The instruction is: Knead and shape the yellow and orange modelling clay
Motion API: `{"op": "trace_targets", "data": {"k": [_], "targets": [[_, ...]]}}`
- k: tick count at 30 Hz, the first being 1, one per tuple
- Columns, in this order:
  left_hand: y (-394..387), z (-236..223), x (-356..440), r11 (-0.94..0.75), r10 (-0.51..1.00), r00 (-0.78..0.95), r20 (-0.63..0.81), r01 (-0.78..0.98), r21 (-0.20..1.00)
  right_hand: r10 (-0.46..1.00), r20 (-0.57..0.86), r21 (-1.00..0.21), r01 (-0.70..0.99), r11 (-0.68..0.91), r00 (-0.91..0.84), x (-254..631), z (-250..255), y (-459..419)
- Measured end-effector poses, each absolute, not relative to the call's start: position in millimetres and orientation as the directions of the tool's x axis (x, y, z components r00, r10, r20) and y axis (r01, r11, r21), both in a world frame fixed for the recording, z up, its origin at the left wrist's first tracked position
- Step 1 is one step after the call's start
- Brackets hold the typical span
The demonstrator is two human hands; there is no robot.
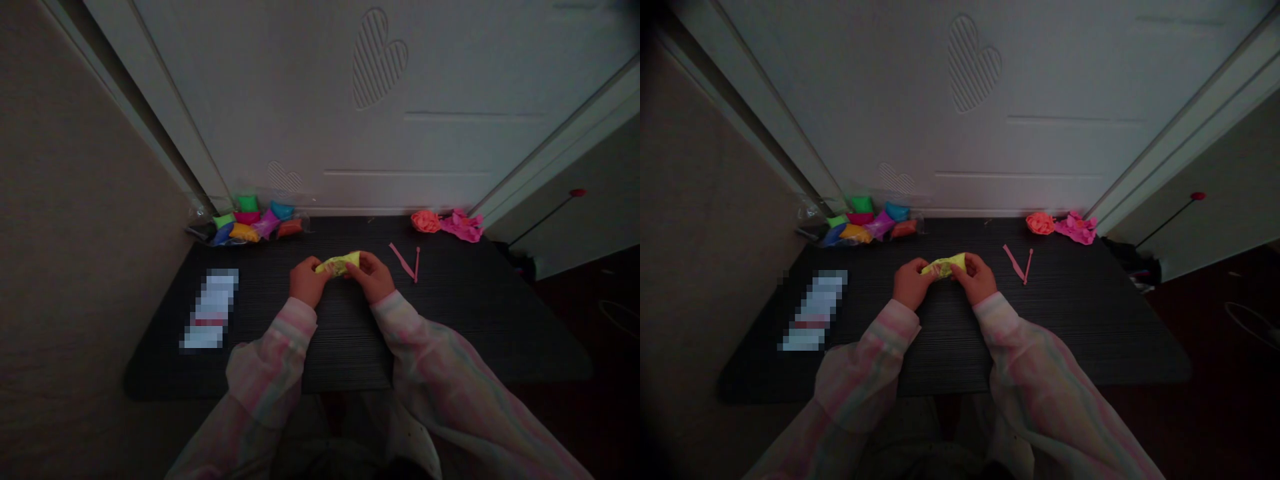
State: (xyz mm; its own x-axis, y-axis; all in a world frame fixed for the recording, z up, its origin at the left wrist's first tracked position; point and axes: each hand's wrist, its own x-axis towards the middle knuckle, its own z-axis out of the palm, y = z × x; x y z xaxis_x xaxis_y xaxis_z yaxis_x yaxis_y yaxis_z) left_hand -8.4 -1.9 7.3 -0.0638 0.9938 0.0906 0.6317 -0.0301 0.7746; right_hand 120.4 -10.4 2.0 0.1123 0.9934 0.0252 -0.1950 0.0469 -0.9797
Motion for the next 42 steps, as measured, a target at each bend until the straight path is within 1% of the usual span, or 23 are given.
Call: {"op": "trace_targets", "data": {"k": [3, 7, 9, 12, 15, 20, 25, 30, 35, 39, 41, 42], "targets": [[0, 6, -10, -0.043, 0.994, -0.048, 0.095, 0.635, 0.772, 0.992, 0.052, -0.982, -0.174, 0.073, 0.119, 119, 1, -12], [3, 6, -15, -0.150, 0.988, 0.113, 0.104, 0.578, 0.802, 0.993, 0.062, -0.982, -0.169, 0.079, 0.105, 121, 1, -12], [3, 7, -17, -0.173, 0.982, 0.162, 0.094, 0.591, 0.788, 0.996, 0.055, -0.982, -0.177, 0.068, 0.076, 122, 2, -12], [2, 7, -16, -0.159, 0.987, 0.129, 0.097, 0.690, 0.706, 0.997, 0.070, -0.983, -0.168, 0.075, 0.036, 122, 2, -13], [1, 6, -14, -0.158, 0.987, 0.104, 0.122, 0.749, 0.644, 0.994, 0.099, -0.985, -0.137, 0.104, 0.048, 121, 2, -15], [0, 4, -10, -0.133, 0.990, 0.072, 0.125, 0.792, 0.596, 0.990, 0.119, -0.989, -0.082, 0.125, 0.075, 119, -1, -17], [0, 3, -10, -0.090, 0.993, 0.027, 0.119, 0.821, 0.564, 0.987, 0.135, -0.988, -0.067, 0.141, 0.092, 118, -1, -17], [1, 5, -11, -0.085, 0.993, 0.017, 0.114, 0.775, 0.627, 0.986, 0.091, -0.988, -0.115, 0.107, 0.137, 120, 1, -15], [4, 8, -16, -0.102, 0.995, 0.059, 0.085, 0.678, 0.728, 0.984, 0.026, -0.990, -0.130, 0.049, 0.176, 124, 5, -11], [8, 8, -22, -0.087, 0.996, 0.072, 0.055, 0.613, 0.785, 0.979, -0.019, -0.987, -0.162, 0.014, 0.204, 126, 4, -7], [10, 7, -24, -0.052, 0.997, 0.072, 0.014, 0.551, 0.833, 0.978, -0.034, -0.983, -0.183, 0.004, 0.207, 129, 1, -5], [10, 7, -25, -0.019, 0.997, 0.078, -0.023, 0.492, 0.870, 0.977, -0.037, -0.982, -0.191, 0.004, 0.211, 130, -1, -3]]}}
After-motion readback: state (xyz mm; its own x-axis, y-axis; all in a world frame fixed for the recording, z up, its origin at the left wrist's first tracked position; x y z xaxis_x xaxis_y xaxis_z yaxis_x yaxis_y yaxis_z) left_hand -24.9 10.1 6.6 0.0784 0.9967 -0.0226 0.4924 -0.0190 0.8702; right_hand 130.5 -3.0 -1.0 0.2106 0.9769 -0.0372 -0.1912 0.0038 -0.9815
